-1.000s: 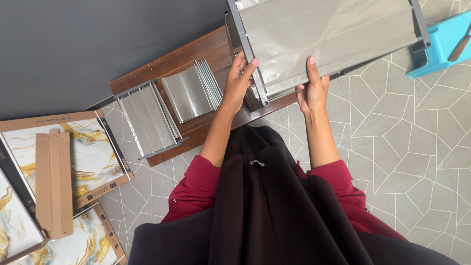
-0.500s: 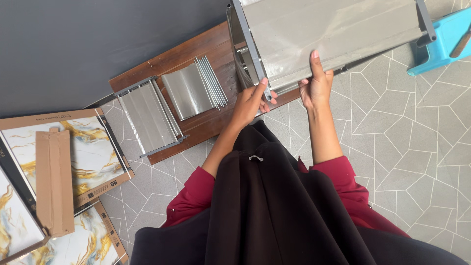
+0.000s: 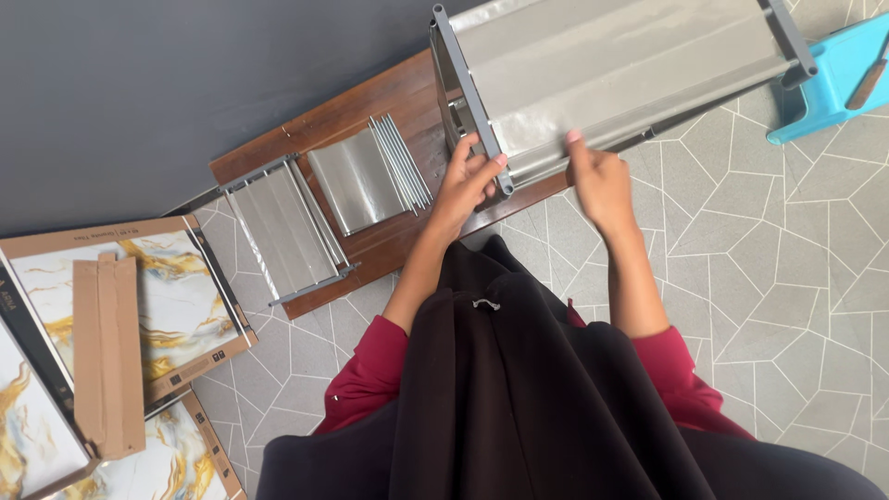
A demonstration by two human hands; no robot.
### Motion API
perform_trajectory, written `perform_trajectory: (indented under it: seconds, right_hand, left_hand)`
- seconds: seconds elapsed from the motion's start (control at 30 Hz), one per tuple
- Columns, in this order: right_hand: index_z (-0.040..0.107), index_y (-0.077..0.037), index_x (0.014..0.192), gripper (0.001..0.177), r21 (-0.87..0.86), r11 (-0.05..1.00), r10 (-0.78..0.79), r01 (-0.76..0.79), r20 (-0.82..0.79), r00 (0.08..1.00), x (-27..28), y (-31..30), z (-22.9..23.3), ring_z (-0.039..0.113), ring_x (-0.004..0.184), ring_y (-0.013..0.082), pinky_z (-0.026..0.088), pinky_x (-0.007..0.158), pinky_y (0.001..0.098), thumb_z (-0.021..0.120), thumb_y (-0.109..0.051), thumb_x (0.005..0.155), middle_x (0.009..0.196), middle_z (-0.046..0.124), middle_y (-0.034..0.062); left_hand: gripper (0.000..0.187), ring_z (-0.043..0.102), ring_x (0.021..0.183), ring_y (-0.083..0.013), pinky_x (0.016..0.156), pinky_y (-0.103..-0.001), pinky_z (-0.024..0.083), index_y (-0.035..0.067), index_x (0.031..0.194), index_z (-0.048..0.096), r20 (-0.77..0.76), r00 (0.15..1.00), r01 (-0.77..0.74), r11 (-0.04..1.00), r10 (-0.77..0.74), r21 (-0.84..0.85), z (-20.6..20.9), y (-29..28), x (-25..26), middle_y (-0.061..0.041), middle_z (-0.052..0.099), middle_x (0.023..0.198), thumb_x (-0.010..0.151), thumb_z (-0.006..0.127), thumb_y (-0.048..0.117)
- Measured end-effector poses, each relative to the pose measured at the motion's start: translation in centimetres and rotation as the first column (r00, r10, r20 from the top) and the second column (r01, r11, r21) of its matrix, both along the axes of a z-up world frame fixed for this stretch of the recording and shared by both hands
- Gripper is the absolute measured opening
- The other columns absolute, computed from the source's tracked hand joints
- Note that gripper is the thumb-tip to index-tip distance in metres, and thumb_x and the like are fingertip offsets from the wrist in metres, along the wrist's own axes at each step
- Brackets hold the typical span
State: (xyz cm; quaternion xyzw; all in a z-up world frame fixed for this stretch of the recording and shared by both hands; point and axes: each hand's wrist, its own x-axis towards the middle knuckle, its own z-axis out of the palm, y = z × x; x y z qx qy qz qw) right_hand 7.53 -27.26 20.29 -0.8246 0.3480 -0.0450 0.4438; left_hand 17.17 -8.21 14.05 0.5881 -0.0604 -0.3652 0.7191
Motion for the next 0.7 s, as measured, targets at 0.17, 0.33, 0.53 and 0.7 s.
perform_trajectory:
  seconds: [0.17, 0.33, 0.53, 0.7]
  right_hand:
    - [0.057, -0.001, 0.073, 0.049, -0.488, 0.873, 0.197, -0.029, 0.297, 0.934, 2.2, 4.1, 5.0, 0.050, 0.059, 0.0306, 0.036, 0.060, 0.0423, 0.058, -0.030, 0.112, 0.066, 0.051, 0.0157]
    - [0.063, -0.004, 0.110, 0.020, -0.568, 0.818, 0.403, -0.085, 0.461, 0.791, 7.2, 8.3, 5.4, 0.054, 0.104, 0.0309, 0.036, 0.095, 0.0446, 0.058, -0.023, 0.108, 0.108, 0.061, 0.0127]
    - [0.063, -0.004, 0.116, 0.025, -0.623, 0.760, 0.519, -0.186, 0.409, 0.751, 8.2, 9.4, 3.5, 0.055, 0.107, 0.0298, 0.034, 0.101, 0.0462, 0.060, -0.026, 0.104, 0.111, 0.061, 0.0106]
    - [0.063, -0.006, 0.110, 0.019, -0.580, 0.782, 0.494, -0.227, 0.355, 0.793, 8.5, 8.8, 2.0, 0.056, 0.105, 0.0299, 0.035, 0.099, 0.0457, 0.062, -0.024, 0.105, 0.107, 0.061, 0.0092]
  left_hand:
    - [0.037, 0.062, 0.104, -0.0119, 0.085, -0.028, 0.050, 0.005, 0.138, 0.048, -0.105, 0.995, -0.020, 0.975, -0.003, -0.222, -1.4, -0.1, 0.9, -0.007, 0.069, 0.122, 0.105, 0.061, 0.016]
    - [0.048, 0.061, 0.119, -0.0206, 0.102, -0.036, 0.052, 0.011, 0.149, 0.041, -0.162, 0.987, -0.055, 0.931, -0.004, -0.361, -4.0, -0.1, 0.6, -0.012, 0.059, 0.134, 0.103, 0.052, 0.004]
    - [0.047, 0.053, 0.136, -0.0241, 0.108, -0.037, 0.050, 0.007, 0.156, 0.034, -0.268, 0.962, -0.129, 0.957, 0.057, -0.260, -6.0, -1.0, 0.5, -0.016, 0.049, 0.149, 0.110, 0.044, 0.013]
    - [0.054, 0.053, 0.133, -0.0227, 0.106, -0.035, 0.050, 0.009, 0.160, 0.033, -0.169, 0.985, -0.083, 0.970, 0.045, -0.227, -5.8, -1.3, 0.8, -0.018, 0.047, 0.151, 0.107, 0.045, 0.011]
